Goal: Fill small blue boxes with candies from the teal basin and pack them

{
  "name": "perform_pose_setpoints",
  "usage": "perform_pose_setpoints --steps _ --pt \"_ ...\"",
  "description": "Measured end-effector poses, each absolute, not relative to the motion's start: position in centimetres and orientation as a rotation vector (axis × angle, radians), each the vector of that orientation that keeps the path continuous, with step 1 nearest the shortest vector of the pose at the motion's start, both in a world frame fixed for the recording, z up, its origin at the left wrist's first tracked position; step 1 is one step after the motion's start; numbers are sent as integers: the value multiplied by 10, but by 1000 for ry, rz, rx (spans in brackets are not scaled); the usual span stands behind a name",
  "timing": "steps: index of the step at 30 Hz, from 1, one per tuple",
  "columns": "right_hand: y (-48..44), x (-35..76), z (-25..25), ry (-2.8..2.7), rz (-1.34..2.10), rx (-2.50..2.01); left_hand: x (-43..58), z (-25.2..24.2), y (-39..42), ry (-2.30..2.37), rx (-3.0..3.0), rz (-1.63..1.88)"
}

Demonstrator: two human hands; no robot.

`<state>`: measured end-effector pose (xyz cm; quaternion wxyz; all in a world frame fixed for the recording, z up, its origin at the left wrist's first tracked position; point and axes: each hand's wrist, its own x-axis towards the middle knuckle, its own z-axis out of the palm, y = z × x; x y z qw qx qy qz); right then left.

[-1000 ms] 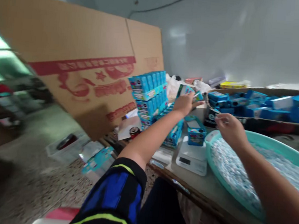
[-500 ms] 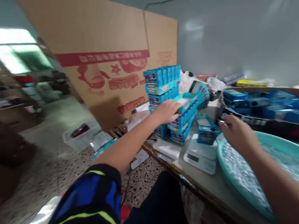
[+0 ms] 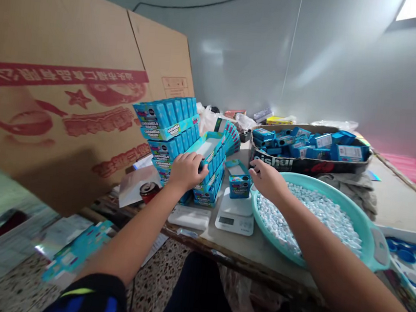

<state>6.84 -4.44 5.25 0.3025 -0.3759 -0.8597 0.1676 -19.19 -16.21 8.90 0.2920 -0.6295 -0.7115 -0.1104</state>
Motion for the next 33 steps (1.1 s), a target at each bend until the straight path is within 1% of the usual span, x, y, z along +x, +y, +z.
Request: perform_pose_setpoints --steps 13,22,33 --pt "-45 68 57 -2320 415 -1023 -193 94 -161 -1896 -1679 -262" --pt "-43 68 54 -2363 414 -979 -190 91 -159 -1888 -1667 -301" --pt "-44 70 56 -2422 370 -985 -185 92 -155 -1956 -1583 -304"
